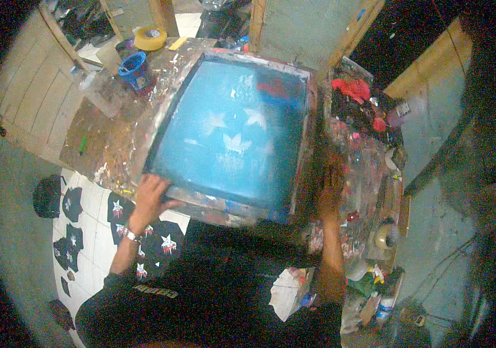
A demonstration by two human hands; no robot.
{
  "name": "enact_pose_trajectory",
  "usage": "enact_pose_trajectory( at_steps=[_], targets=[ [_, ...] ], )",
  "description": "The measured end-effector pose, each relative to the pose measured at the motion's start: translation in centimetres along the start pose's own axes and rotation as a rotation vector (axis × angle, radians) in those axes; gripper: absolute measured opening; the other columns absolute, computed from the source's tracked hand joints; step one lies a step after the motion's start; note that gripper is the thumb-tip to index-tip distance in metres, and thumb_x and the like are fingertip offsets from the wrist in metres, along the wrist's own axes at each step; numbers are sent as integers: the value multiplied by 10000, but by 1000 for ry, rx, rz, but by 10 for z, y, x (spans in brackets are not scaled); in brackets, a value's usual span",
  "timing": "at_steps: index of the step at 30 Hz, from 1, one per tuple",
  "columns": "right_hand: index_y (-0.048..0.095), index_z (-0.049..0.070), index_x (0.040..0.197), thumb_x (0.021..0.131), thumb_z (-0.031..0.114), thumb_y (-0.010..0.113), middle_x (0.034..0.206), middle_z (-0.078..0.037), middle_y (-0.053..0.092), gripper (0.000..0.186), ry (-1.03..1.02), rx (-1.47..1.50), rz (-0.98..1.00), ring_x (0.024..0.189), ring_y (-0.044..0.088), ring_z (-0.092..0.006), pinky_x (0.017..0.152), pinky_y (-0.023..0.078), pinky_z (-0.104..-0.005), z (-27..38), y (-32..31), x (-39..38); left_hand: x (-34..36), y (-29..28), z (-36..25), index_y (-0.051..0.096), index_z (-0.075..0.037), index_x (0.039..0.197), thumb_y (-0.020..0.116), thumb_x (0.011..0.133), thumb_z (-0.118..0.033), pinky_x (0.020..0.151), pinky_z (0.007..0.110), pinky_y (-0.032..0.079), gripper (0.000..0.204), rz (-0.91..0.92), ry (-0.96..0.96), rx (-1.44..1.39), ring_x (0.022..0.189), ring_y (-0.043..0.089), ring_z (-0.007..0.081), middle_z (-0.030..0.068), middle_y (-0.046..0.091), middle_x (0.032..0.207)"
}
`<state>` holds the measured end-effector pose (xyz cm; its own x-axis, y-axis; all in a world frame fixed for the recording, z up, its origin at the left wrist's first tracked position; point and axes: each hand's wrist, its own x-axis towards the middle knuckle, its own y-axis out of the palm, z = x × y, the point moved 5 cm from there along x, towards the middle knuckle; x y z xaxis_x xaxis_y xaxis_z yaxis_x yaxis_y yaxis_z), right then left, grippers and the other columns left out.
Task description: The person secures a screen printing frame with tape, then sits on the floor to fold and stack multiple black fabric pieces with printed star designs.
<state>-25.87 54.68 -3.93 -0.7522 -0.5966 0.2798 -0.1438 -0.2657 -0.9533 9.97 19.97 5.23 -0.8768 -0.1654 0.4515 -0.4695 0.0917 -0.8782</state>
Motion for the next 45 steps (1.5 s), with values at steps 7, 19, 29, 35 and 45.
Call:
enact_pose_trajectory(
  at_steps=[7, 19, 29, 35, 45],
  targets=[
    [415, 91, 1516, 1011, 381, 489, 1627, -116, 303, 588, 102, -649, 618, 1506, 259, -314, 1168, 218, -564, 41, -1, -23, 137, -148, 2, 666, -44, 1036, 847, 645, -539, 826, 430, 489, 656, -97, 74, 80, 942, 645, 338, 140, 680, 978],
    [425, 94, 1505, 1025, 381, 500, 1624, -113, 305, 564, 26, -146, -10, 1473, 316, -314, 1179, 196, -559, -11, 5, -36, 30, -12, -8, 597, -53, 993, 842, 690, -422, 804, 417, 414, 537, 213, -48, -41, 913, 573, 308, 101, 569, 919],
    [412, 155, 1527, 1022, 348, 512, 1603, -92, 357, 550, 90, -93, 9, 1467, 342, -291, 1163, 223, -525, -9, -13, -26, 11, 14, -1, 591, -59, 979, 827, 704, -419, 784, 411, 402, 511, 239, -98, -35, 895, 557, 289, 83, 552, 890],
    [484, 130, 1475, 1005, 366, 554, 1519, -145, 466, 530, 96, -45, -49, 1403, 429, -326, 1123, 276, -533, -31, 1, -35, 14, 22, -4, 594, -48, 999, 837, 685, -386, 805, 431, 410, 522, 196, -80, -101, 911, 548, 345, 125, 564, 929],
    [655, -10, 1183, 975, 131, 576, 1168, -204, 690, 264, 423, 386, -265, 1090, 653, -328, 923, 485, -384, -98, -78, 9, 4, 31, -5, 605, -33, 978, 848, 642, -434, 813, 441, 391, 576, 170, -160, -42, 919, 508, 347, 133, 519, 931]
  ],
)
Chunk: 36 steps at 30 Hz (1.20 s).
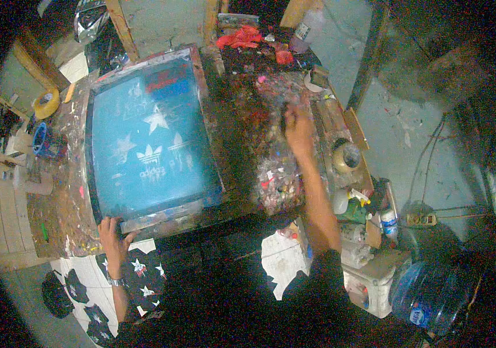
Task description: The person secures a screen printing frame with tape, then sits on the floor to fold and stack multiple black fabric pieces with printed star designs.
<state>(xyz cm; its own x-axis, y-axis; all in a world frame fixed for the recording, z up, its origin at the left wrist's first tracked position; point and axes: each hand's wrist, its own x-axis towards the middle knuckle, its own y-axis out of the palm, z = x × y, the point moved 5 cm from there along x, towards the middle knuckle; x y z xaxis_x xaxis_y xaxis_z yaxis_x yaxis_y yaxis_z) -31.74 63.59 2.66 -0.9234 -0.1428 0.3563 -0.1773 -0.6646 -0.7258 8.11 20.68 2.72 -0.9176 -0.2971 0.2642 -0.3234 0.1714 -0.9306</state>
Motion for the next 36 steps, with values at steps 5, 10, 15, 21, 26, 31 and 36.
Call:
enact_pose_trajectory(
  at_steps=[5, 10, 15, 21, 26, 31, 36],
  targets=[
    [665, -21, 968, 904, 121, 657, 892, -153, 709, 156, 81, -144, 136, 845, 679, -280, 809, 505, -391, -89, 31, 69, 1, 6, 1, 618, -30, 1002, 847, 639, -450, 821, 445, 394, 600, -48, 73, 45, 930, 506, 343, 135, 509, 938],
    [644, 27, 905, 852, 55, 711, 777, -78, 670, 90, 233, 182, 451, 624, 622, -160, 547, 511, -339, -95, 61, 94, -9, 3, 8, 624, -26, 1029, 839, 644, -451, 839, 451, 399, 612, -118, 93, 112, 940, 507, 348, 140, 501, 939],
    [631, 9, 970, 860, -4, 671, 841, -73, 687, 118, 83, 41, 489, 642, 641, -142, 530, 537, -313, -108, 57, 101, -4, 6, 7, 621, -24, 1048, 809, 646, -478, 839, 456, 397, 635, -39, 48, 93, 934, 505, 344, 132, 495, 939],
    [648, -26, 979, 790, 37, 708, 851, -145, 710, 207, 375, 339, 627, 686, 703, -220, 558, 585, -347, -87, 36, 121, -4, 10, 10, 612, -32, 1062, 828, 619, -443, 842, 456, 395, 642, 8, 21, 99, 922, 506, 341, 129, 499, 934],
    [639, -31, 996, 833, 28, 669, 846, -141, 707, 175, 438, 480, 798, 677, 699, -237, 577, 592, -349, -107, 46, 119, -6, 16, 17, 612, -42, 1069, 854, 572, -415, 841, 464, 400, 666, 41, 39, 162, 928, 510, 348, 126, 508, 934],
    [634, -24, 996, 886, 24, 651, 851, -108, 683, 121, 407, 323, 790, 709, 691, -207, 600, 576, -324, -113, 52, 113, -12, 25, 26, 617, -65, 1063, 884, 514, -349, 849, 480, 409, 674, 68, 41, 200, 939, 526, 346, 120, 521, 938],
    [631, 17, 974, 859, 36, 639, 842, -94, 686, 118, 343, 287, 746, 703, 674, -188, 602, 567, -328, -110, 59, 100, -30, 34, 42, 619, -86, 1047, 883, 483, -300, 840, 479, 422, 658, 16, 124, 274, 909, 541, 342, 109, 535, 918]
  ],
)
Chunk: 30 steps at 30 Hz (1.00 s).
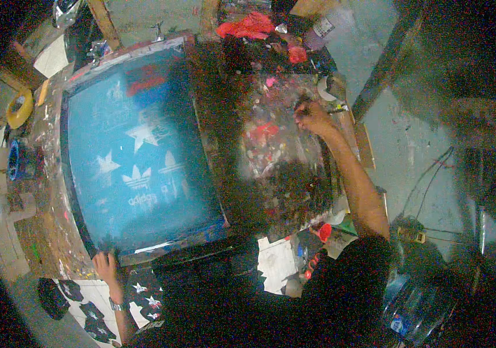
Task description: The person secures a screen printing frame with tape, then sits on the floor to fold and stack multiple black fabric pieces with printed star designs.
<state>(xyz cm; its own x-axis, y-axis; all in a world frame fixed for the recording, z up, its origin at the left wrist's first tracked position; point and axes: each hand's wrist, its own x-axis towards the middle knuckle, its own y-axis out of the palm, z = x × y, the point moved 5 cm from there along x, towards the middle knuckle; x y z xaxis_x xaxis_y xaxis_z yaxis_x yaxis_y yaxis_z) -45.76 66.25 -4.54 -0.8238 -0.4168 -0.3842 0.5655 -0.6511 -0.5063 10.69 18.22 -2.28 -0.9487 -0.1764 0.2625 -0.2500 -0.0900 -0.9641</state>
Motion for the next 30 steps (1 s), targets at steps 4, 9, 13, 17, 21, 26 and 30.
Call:
enact_pose_trajectory(
  at_steps=[4, 9, 13, 17, 21, 26, 30],
  targets=[
    [610, 22, 970, 844, -6, 605, 843, -111, 671, 129, -150, -536, -211, 713, 666, -206, 607, 545, -332, -6, -2, -4, 1, 4, 1, 614, -88, 1065, 893, 439, -253, 845, 485, 423, 704, 48, 1, 19, 920, 547, 343, 109, 557, 945],
    [583, 27, 929, 858, 5, 639, 793, -68, 661, 93, -49, -24, -3, 664, 648, -182, 583, 521, -326, 2, -13, 10, 17, -5, -7, 607, -80, 1091, 908, 393, -239, 853, 484, 417, 777, 128, -62, -99, 955, 544, 343, 113, 560, 961],
    [591, 27, 943, 887, 122, 733, 792, -66, 656, 180, 76, -63, 113, 659, 652, -174, 579, 526, -325, 31, -14, 3, 12, -2, -4, 594, -81, 1124, 906, 393, -254, 845, 487, 414, 814, 63, -22, -9, 945, 542, 347, 117, 560, 980],
    [585, 42, 972, 870, 279, 804, 755, -75, 682, 338, 64, -79, 167, 601, 658, -163, 539, 528, -315, 8, -29, 9, 11, 1, -3, 583, -82, 1144, 881, 471, -224, 838, 493, 410, 750, 101, -18, -35, 931, 543, 343, 120, 560, 977],
    [599, 48, 912, 865, 292, 809, 730, -61, 673, 325, 58, -55, 189, 602, 652, -151, 542, 528, -314, 5, -26, 6, 1, 3, 2, 567, -81, 1165, 766, 647, -177, 819, 501, 404, 564, 127, -33, -84, 901, 550, 333, 116, 566, 979],
    [605, 56, 840, 861, 301, 810, 695, -53, 651, 319, 147, -113, 199, 586, 634, -140, 526, 514, -299, 11, -20, 1, -14, 5, 7, 575, -90, 1143, 673, 849, -530, 779, 508, 418, 538, 81, 53, -44, 883, 569, 325, 122, 587, 973],
    [627, 73, 822, 848, 355, 814, 656, -51, 642, 339, 85, -245, 173, 564, 630, -147, 520, 515, -311, 19, -17, 3, -19, 9, 13, 585, -90, 1160, 635, 847, -638, 753, 511, 425, 633, 47, 81, -47, 847, 574, 342, 127, 587, 956]
  ],
)
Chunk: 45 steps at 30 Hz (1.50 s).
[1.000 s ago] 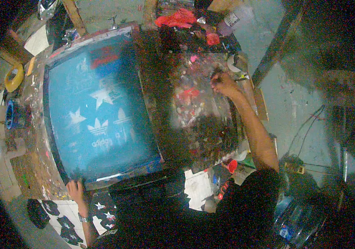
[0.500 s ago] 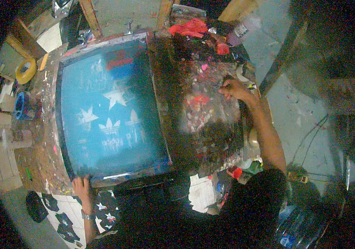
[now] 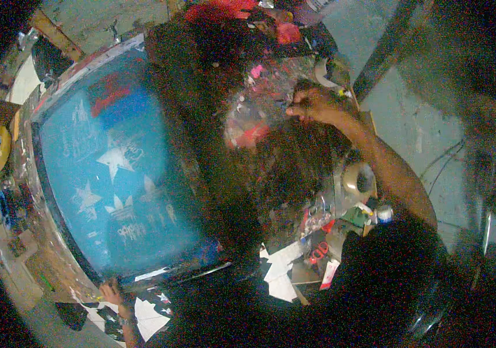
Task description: The person secures a screen printing frame with tape, then sits on the floor to fold and stack multiple black fabric pieces with printed star designs.
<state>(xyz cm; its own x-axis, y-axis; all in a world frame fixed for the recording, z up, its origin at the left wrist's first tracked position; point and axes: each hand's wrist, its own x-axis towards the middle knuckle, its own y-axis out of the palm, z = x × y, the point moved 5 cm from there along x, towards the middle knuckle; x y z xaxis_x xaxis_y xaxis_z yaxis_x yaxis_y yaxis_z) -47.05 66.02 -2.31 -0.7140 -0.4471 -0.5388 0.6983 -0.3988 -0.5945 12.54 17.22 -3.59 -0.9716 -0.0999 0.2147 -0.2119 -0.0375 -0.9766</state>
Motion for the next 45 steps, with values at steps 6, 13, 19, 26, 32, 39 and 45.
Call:
enact_pose_trajectory(
  at_steps=[6, 13, 19, 26, 32, 39, 45],
  targets=[
    [626, 24, 896, 885, 346, 759, 739, -135, 660, 349, -97, -105, -257, 683, 675, -276, 646, 527, -404, 1, 3, -19, 16, 0, -1, 598, -84, 1145, 696, 759, -655, 799, 516, 427, 695, 26, -9, 0, 884, 566, 369, 134, 583, 957],
    [610, -20, 1092, 952, 167, 636, 943, -262, 689, 236, 18, -361, -949, 934, 657, -456, 797, 503, -508, 40, 75, -207, 32, -13, -16, 599, -76, 1131, 887, 566, -383, 838, 478, 421, 705, -33, -72, 11, 918, 547, 353, 124, 561, 963],
    [502, -46, 1340, 904, 228, 701, 1247, -294, 599, 553, 114, -221, -996, 1141, 576, -468, 955, 462, -498, -8, 171, -296, 32, -11, -17, 604, -59, 1130, 878, 592, -366, 854, 473, 417, 678, -21, -73, 26, 932, 542, 357, 133, 555, 954],
    [519, -43, 1303, 841, 146, 738, 1182, -283, 584, 545, 118, -170, -1132, 1061, 567, -460, 938, 449, -511, -19, 181, -273, 36, -16, -23, 604, -50, 1137, 873, 607, -343, 898, 473, 407, 663, -15, -109, 38, 996, 527, 361, 147, 545, 996],
    [549, -2, 1287, 855, 95, 701, 1100, -253, 584, 468, 169, -547, -1326, 987, 566, -463, 851, 452, -508, -7, 151, -273, 40, -28, -32, 599, -20, 1138, 830, 689, -371, 912, 486, 397, 615, -49, -132, -31, 1005, 514, 383, 172, 529, 987],
    [697, -21, 1011, 867, 93, 724, 868, -214, 724, 186, 109, -172, -781, 798, 697, -365, 762, 529, -406, 11, 122, -230, 33, -22, -26, 603, -14, 1127, 824, 699, -390, 907, 490, 397, 611, -87, -99, 6, 992, 513, 389, 176, 525, 979],
    [674, -16, 997, 877, 67, 713, 886, -122, 737, 151, 113, -70, -593, 819, 688, -187, 729, 525, -337, -38, 121, -201, 40, -25, -30, 606, -21, 1117, 830, 683, -416, 889, 487, 406, 628, -74, -100, -28, 971, 519, 373, 157, 529, 961]
  ],
)
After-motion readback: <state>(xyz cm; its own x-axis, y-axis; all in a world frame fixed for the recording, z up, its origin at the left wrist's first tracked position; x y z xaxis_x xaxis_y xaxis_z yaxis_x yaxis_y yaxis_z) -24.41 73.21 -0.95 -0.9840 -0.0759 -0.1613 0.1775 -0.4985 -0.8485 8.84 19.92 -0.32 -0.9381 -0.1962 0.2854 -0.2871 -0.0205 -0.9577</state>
